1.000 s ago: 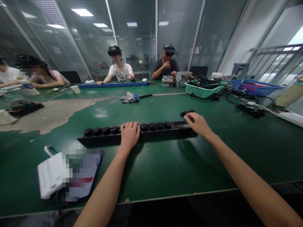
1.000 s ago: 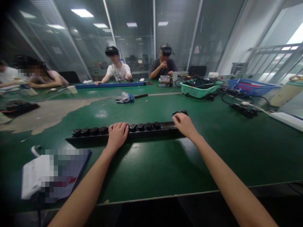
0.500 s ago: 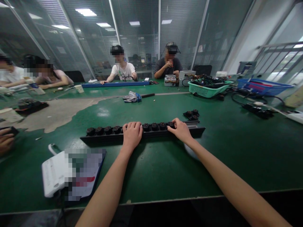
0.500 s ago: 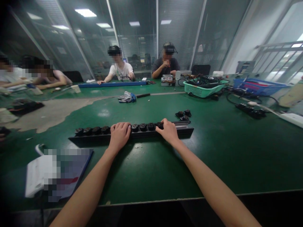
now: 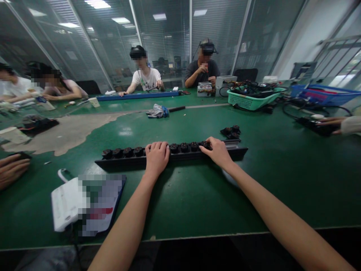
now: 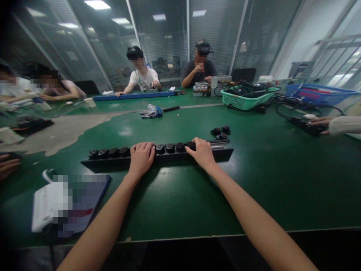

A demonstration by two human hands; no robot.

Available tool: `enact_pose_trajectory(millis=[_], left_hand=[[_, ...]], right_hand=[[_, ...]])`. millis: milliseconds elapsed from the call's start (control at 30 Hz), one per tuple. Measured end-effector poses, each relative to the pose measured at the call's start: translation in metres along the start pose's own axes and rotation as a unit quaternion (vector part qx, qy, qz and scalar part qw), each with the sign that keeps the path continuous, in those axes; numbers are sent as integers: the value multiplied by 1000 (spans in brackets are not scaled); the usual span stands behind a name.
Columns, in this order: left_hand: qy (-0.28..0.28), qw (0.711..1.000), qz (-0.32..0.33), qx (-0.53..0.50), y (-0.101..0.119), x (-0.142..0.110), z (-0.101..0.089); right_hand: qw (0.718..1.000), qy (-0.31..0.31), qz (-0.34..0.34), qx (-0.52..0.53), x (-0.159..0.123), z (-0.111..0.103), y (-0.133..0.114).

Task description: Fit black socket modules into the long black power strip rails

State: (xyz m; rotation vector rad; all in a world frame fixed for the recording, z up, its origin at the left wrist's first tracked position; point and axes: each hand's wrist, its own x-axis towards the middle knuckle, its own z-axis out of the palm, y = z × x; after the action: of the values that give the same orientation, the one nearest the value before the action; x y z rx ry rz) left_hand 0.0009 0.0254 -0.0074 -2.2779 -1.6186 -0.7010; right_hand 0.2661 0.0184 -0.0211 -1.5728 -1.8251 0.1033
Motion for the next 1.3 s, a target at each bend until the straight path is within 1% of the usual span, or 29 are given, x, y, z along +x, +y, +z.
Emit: enact_pose_trajectory(millis=[100,267,467,733,1300], left_hand=[[1,1000,2,2,0,0,0],[3,1000,-1,1,1,0,0],[4,1000,-3,1,2,0,0],[5,1000,3,15,1,0,0],[13,1000,8,21,0,0,2]], right_hand=[[1000,11,10,-20,0,2,-3],[999,10,27,-32,3,5,-6],[997,6,19,-75,3,4,-6],[995,16,11,-101,3,6,-6],[997,26,12,-66,3,8,-2]])
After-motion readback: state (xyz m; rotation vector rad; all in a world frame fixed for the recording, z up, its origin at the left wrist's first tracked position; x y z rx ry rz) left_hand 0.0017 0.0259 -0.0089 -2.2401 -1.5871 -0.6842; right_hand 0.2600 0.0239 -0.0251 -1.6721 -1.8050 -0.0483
